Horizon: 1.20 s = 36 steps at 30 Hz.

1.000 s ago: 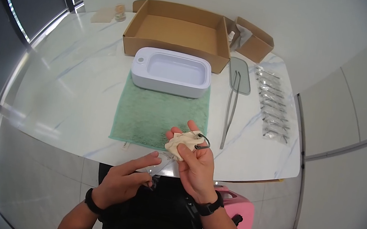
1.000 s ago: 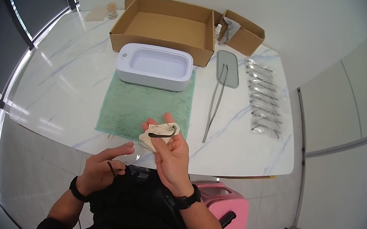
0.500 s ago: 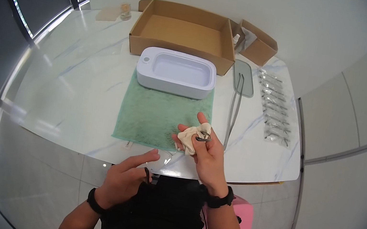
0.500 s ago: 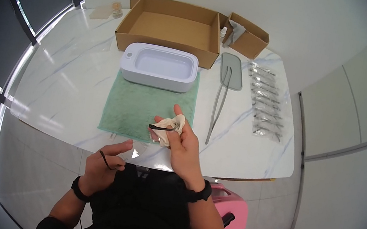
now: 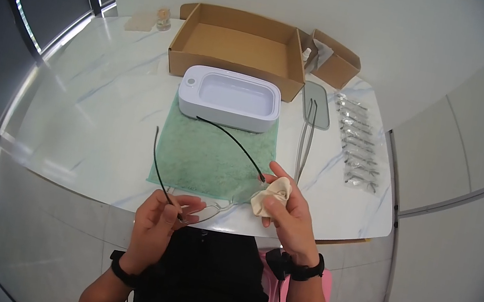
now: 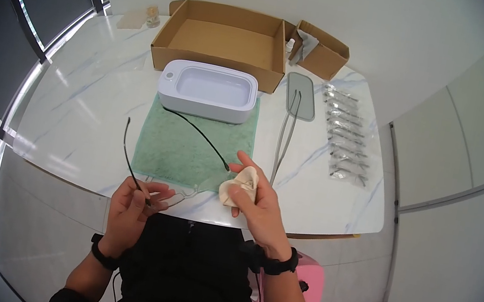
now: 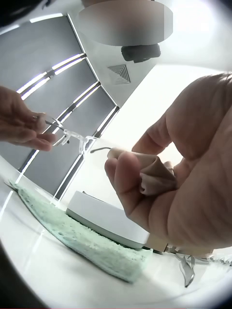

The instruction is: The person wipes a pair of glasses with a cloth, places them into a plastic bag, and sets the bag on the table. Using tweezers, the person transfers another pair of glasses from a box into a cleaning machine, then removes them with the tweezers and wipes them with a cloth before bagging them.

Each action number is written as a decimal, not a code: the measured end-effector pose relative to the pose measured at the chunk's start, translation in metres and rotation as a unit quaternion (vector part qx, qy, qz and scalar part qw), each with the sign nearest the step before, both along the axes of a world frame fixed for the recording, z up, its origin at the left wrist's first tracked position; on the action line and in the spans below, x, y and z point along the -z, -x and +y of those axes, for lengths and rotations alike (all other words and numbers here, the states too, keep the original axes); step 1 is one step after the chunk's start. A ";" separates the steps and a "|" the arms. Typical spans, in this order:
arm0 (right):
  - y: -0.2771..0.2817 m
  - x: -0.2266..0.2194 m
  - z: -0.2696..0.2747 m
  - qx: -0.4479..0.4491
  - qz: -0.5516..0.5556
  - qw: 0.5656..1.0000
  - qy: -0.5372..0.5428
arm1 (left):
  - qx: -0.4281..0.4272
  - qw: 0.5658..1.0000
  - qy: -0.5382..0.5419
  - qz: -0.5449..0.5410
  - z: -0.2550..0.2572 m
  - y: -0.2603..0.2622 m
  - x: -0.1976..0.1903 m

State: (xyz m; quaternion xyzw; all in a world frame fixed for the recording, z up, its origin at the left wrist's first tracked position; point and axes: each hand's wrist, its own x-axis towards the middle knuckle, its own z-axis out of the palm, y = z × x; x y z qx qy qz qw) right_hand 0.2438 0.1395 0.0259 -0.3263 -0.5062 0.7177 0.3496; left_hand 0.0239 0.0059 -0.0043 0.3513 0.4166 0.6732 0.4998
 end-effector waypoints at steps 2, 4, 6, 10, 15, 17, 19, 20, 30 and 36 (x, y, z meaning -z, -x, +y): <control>0.008 -0.005 -0.005 -0.007 -0.051 0.997 -0.058 | 0.028 0.997 0.046 -0.062 0.000 -0.002 -0.002; 0.010 -0.002 -0.007 -0.003 -0.045 0.997 -0.063 | 0.031 0.995 0.051 -0.073 0.000 -0.001 -0.002; 0.012 -0.001 -0.008 0.005 -0.025 0.996 -0.086 | 0.035 0.994 0.056 -0.086 0.000 -0.001 -0.002; 0.013 0.005 -0.012 0.028 -0.023 0.994 -0.108 | -0.013 0.998 0.054 -0.029 0.001 -0.004 -0.007; 0.007 -0.003 -0.019 0.044 -0.075 0.987 -0.138 | -0.100 0.984 0.022 0.144 0.004 -0.001 0.005; 0.007 -0.002 -0.020 0.040 -0.057 0.984 -0.164 | -0.174 0.935 0.000 0.311 0.004 0.003 0.010; 0.008 -0.002 -0.018 0.035 -0.036 0.980 -0.192 | -0.171 0.929 -0.004 0.328 0.006 0.004 0.007; 0.008 -0.002 -0.017 0.032 -0.034 0.981 -0.190 | -0.170 0.922 -0.010 0.347 0.006 0.004 0.005; 0.025 -0.003 -0.007 0.058 -0.141 0.950 -0.274 | 0.138 0.977 0.081 0.142 0.001 0.010 -0.012; 0.023 0.002 -0.006 0.041 -0.163 0.965 -0.202 | 0.193 0.968 0.120 0.102 0.005 0.009 -0.009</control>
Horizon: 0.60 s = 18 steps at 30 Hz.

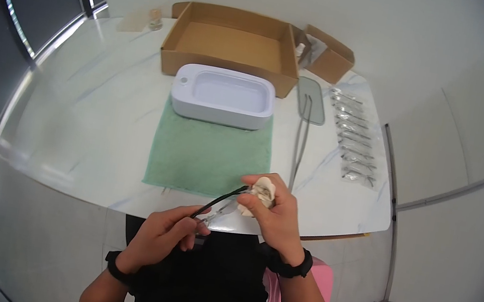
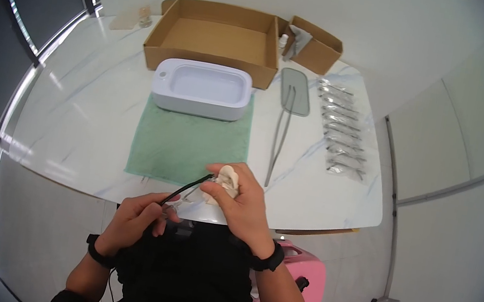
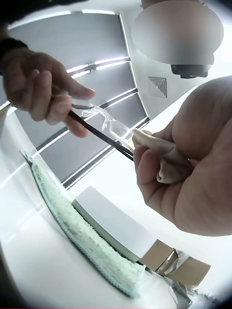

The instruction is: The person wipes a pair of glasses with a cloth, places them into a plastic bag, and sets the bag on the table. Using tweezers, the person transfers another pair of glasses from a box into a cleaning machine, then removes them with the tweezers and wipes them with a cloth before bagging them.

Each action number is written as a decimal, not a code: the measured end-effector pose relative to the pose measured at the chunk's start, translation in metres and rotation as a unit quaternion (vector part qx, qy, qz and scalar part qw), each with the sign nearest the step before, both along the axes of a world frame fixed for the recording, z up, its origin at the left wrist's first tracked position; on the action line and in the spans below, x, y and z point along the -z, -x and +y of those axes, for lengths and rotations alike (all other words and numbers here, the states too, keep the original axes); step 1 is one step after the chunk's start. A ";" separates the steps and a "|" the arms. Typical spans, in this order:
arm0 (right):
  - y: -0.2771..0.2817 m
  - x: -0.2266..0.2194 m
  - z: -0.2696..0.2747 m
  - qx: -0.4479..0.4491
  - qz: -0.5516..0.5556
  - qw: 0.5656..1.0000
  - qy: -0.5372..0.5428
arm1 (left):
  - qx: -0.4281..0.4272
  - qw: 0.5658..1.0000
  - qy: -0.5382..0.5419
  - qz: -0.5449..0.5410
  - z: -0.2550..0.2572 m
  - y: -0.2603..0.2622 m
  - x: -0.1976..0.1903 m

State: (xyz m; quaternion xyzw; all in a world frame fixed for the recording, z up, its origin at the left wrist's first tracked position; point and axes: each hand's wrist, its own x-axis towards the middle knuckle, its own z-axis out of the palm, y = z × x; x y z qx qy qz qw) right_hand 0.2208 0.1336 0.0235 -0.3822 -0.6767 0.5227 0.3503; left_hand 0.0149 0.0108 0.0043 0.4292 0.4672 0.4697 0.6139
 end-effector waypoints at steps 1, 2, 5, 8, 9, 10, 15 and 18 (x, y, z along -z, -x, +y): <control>-0.001 0.000 0.001 0.015 -0.002 1.000 -0.008 | -0.003 1.000 0.014 0.000 0.000 0.000 -0.001; -0.001 0.001 0.001 -0.001 0.003 1.000 0.003 | -0.007 1.000 0.028 0.000 0.000 -0.001 0.000; -0.005 0.001 0.002 -0.013 0.014 0.999 0.028 | -0.022 0.999 0.034 -0.027 0.002 -0.002 0.006; -0.010 -0.010 0.006 -0.014 0.019 0.997 0.080 | -0.074 0.993 0.054 -0.076 0.001 0.001 0.018; -0.015 -0.015 0.008 -0.011 0.020 0.992 0.121 | -0.071 0.993 0.050 -0.077 0.000 0.002 0.021; -0.022 -0.017 0.013 -0.009 0.019 0.993 0.117 | -0.097 0.991 0.038 -0.083 0.000 0.005 0.023; -0.055 -0.046 0.052 0.008 -0.039 0.999 0.023 | -0.153 0.986 -0.002 -0.065 -0.004 0.017 0.031; -0.061 -0.061 0.077 0.040 -0.088 0.994 -0.050 | -0.187 0.981 -0.029 -0.046 -0.005 0.021 0.032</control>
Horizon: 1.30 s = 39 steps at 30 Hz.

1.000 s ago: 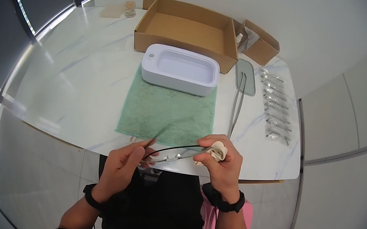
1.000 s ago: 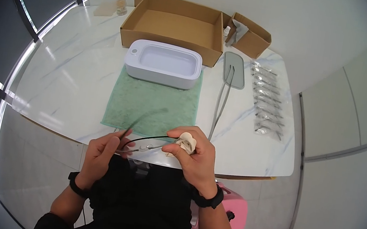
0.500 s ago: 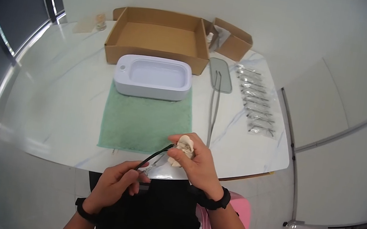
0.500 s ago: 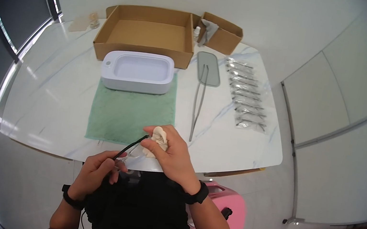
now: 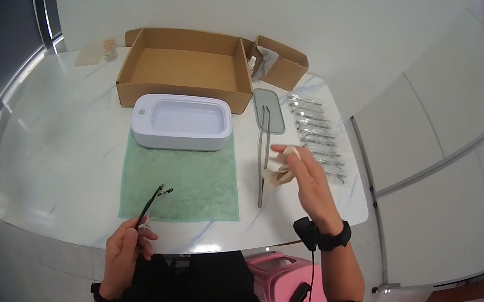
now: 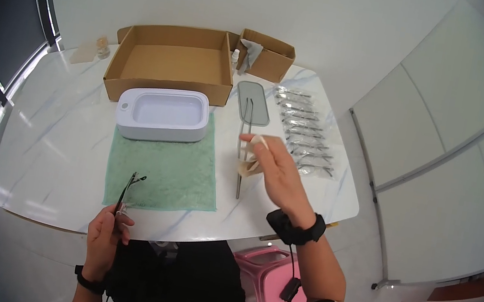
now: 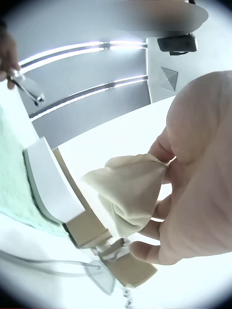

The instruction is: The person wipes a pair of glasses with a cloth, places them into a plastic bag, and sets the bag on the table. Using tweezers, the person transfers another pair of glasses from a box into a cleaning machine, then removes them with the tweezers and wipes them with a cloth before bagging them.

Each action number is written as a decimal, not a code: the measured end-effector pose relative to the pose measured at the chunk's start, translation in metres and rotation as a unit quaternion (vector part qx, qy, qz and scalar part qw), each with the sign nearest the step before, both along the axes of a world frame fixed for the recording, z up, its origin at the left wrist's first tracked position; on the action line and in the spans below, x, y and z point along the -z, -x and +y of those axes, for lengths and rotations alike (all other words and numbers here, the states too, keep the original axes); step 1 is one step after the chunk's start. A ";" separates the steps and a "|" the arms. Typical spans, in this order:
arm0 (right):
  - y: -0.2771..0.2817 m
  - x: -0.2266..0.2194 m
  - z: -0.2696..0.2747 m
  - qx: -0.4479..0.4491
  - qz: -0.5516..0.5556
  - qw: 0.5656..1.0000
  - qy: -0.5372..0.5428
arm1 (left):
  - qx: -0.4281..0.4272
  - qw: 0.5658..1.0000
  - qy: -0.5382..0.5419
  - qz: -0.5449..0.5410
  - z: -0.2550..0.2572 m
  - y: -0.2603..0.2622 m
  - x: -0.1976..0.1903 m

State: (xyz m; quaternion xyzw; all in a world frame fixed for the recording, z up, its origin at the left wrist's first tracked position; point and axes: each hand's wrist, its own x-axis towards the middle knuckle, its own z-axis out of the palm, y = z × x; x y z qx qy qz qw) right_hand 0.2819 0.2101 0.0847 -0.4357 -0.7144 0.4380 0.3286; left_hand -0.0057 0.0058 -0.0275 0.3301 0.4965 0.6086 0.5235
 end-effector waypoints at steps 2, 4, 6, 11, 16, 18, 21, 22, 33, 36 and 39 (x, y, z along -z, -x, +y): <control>-0.002 -0.010 0.012 0.028 -0.020 0.999 -0.025 | -0.017 1.000 -0.013 0.004 -0.001 0.006 0.003; -0.002 -0.016 0.022 0.016 0.150 0.980 0.126 | -0.020 1.000 -0.011 -0.002 -0.001 0.007 0.004; -0.003 -0.016 0.033 0.036 0.122 0.986 0.106 | -0.024 1.000 -0.008 -0.006 0.000 0.009 0.005; -0.005 -0.015 0.055 0.056 0.076 0.995 0.037 | -0.009 1.000 -0.015 0.007 0.000 0.010 0.008; -0.010 -0.021 0.080 0.091 0.054 0.994 0.014 | -0.009 1.000 -0.009 0.007 0.000 0.011 0.008; -0.011 -0.027 0.091 0.131 -0.015 0.990 -0.059 | -0.009 1.000 -0.006 0.007 -0.001 0.011 0.006; -0.019 -0.034 0.122 0.145 -0.045 0.981 -0.124 | -0.007 1.000 0.009 0.011 0.000 0.011 0.005; -0.022 -0.036 0.134 0.146 -0.069 0.970 -0.181 | -0.007 1.000 0.009 0.014 0.000 0.011 0.005; -0.019 -0.047 0.273 0.144 0.009 0.985 -0.097 | -0.030 0.998 -0.001 0.061 -0.009 0.015 0.019; -0.018 -0.033 0.323 0.140 0.037 0.987 -0.076 | -0.026 0.994 0.078 0.074 -0.002 0.013 -0.012; -0.025 -0.005 0.377 0.284 -0.079 0.941 -0.166 | 0.000 0.988 0.093 0.125 -0.003 0.012 -0.011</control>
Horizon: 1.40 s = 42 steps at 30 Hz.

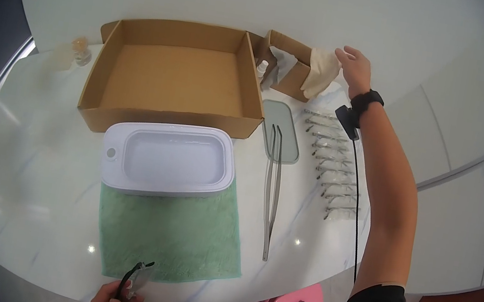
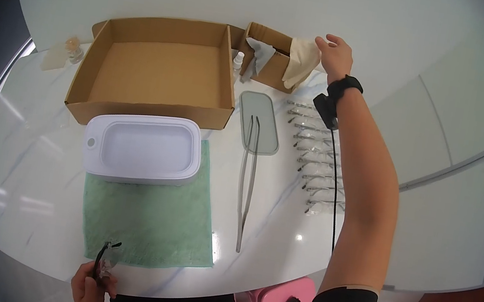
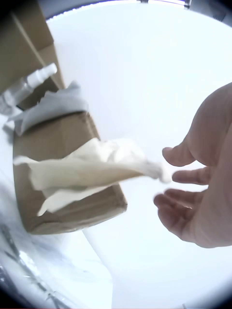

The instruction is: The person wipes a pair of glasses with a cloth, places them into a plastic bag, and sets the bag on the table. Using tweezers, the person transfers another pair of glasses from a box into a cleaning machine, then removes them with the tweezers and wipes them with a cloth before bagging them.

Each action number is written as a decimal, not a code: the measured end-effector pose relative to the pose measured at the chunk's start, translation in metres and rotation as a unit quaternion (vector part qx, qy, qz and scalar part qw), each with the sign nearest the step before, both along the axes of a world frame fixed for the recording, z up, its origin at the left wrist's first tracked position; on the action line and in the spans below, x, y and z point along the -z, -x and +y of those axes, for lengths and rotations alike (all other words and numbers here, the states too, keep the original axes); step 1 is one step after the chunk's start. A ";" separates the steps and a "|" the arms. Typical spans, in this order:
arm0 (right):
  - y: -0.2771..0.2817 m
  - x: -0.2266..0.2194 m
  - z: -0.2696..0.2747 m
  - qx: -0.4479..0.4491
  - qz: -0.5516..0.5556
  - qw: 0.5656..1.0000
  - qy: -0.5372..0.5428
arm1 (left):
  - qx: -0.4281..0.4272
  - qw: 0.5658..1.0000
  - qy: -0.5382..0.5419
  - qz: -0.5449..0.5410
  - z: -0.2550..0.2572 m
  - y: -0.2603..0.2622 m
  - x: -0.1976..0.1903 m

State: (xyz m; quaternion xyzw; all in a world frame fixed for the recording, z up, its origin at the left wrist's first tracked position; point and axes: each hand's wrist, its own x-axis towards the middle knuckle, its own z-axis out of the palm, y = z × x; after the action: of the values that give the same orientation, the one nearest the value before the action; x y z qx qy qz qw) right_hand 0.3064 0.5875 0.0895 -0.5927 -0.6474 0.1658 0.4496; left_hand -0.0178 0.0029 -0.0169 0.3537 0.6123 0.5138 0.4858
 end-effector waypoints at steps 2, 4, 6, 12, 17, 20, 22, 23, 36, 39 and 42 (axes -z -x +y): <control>0.000 0.004 0.003 -0.002 0.016 1.000 -0.008 | -0.029 1.000 0.005 -0.007 0.003 -0.003 -0.005; 0.009 -0.001 -0.004 -0.011 0.032 0.999 -0.018 | -0.017 0.999 0.012 0.025 0.005 -0.002 -0.011; 0.022 -0.022 -0.049 -0.071 0.065 0.995 0.023 | -0.003 0.998 0.020 0.055 0.005 -0.003 -0.012; 0.038 -0.076 -0.185 -0.251 0.029 0.967 0.010 | 0.001 0.995 0.034 0.095 0.005 -0.001 -0.010; 0.054 -0.069 -0.308 -0.392 -0.113 0.910 -0.072 | -0.040 0.993 0.010 -0.111 0.014 -0.012 0.002; 0.070 -0.049 -0.370 -0.483 -0.238 0.838 -0.089 | -0.037 0.982 -0.010 -0.184 0.022 -0.016 0.000; 0.082 -0.032 -0.393 -0.509 -0.244 0.823 -0.066 | -0.009 0.976 -0.024 -0.217 0.021 -0.020 -0.004; 0.087 -0.024 -0.401 -0.515 -0.237 0.821 -0.061 | 0.006 0.971 -0.015 -0.237 0.019 -0.021 -0.007; 0.106 0.009 -0.442 -0.580 -0.158 0.799 0.019 | 0.149 0.987 0.005 -0.055 -0.004 0.000 -0.030; 0.100 0.010 -0.451 -0.586 -0.118 0.794 0.108 | 0.195 0.981 -0.001 -0.013 -0.008 0.012 -0.040; 0.097 0.017 -0.459 -0.564 -0.089 0.817 0.086 | 0.242 0.970 0.018 0.022 -0.002 0.023 -0.060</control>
State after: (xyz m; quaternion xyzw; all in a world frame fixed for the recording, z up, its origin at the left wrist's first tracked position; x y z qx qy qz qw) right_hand 0.2095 0.1289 0.0721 -0.1723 -0.8884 0.3920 0.1654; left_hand -0.0408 0.0008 0.0428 0.4938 0.5277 0.3623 0.5887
